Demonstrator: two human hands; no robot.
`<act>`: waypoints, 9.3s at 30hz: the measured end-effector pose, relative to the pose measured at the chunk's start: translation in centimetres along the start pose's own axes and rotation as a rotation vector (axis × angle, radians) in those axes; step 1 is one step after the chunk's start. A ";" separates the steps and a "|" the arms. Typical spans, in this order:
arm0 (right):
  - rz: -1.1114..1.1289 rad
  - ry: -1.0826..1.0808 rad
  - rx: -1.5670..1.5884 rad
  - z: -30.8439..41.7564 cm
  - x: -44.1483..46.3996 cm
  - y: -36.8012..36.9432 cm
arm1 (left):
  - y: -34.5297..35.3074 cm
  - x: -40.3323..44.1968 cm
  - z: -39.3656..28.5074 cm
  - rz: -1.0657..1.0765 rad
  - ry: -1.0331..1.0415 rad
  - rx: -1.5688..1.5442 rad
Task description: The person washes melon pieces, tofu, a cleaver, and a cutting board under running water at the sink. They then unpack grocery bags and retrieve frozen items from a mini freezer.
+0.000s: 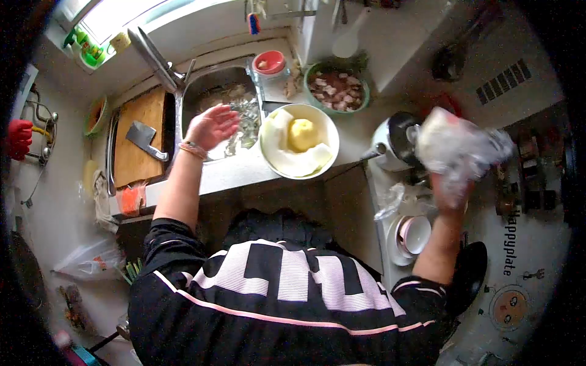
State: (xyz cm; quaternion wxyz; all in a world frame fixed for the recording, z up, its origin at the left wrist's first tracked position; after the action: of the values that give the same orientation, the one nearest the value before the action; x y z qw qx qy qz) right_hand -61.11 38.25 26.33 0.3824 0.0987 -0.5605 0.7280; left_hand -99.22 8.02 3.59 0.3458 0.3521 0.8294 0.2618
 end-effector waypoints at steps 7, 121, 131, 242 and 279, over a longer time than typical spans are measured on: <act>0.714 -0.463 0.046 23.9 1.2 26.9 | 4.6 -3.9 2.0 0.525 -0.249 -0.447; 0.890 1.036 2.502 27.5 -2.0 50.9 | -39.1 -22.8 -20.2 -0.840 0.305 0.050; 1.171 0.805 1.980 31.6 2.5 53.9 | -19.1 -7.6 -12.8 -0.117 0.135 -0.136; 0.711 0.409 0.616 31.2 5.8 52.8 | -13.8 5.0 -5.9 0.106 0.176 -0.350; 0.816 0.434 0.911 31.1 6.2 52.7 | -14.2 6.1 -4.8 0.270 0.054 -0.441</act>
State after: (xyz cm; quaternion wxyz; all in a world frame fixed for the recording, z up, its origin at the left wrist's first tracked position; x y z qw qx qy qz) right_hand -109.40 9.13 1.82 0.0994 -0.1190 -0.0979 0.9830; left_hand -111.71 3.06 -5.36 0.3538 0.3685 0.7066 0.4895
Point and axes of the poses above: each hand's wrist, its own x-axis towards the middle knuckle, its own y-axis out of the palm, z = x × y, the point moved 8 cm from there along x, towards the middle knuckle, and after that the axes turned 9 degrees about z, right-handed, at the moved point
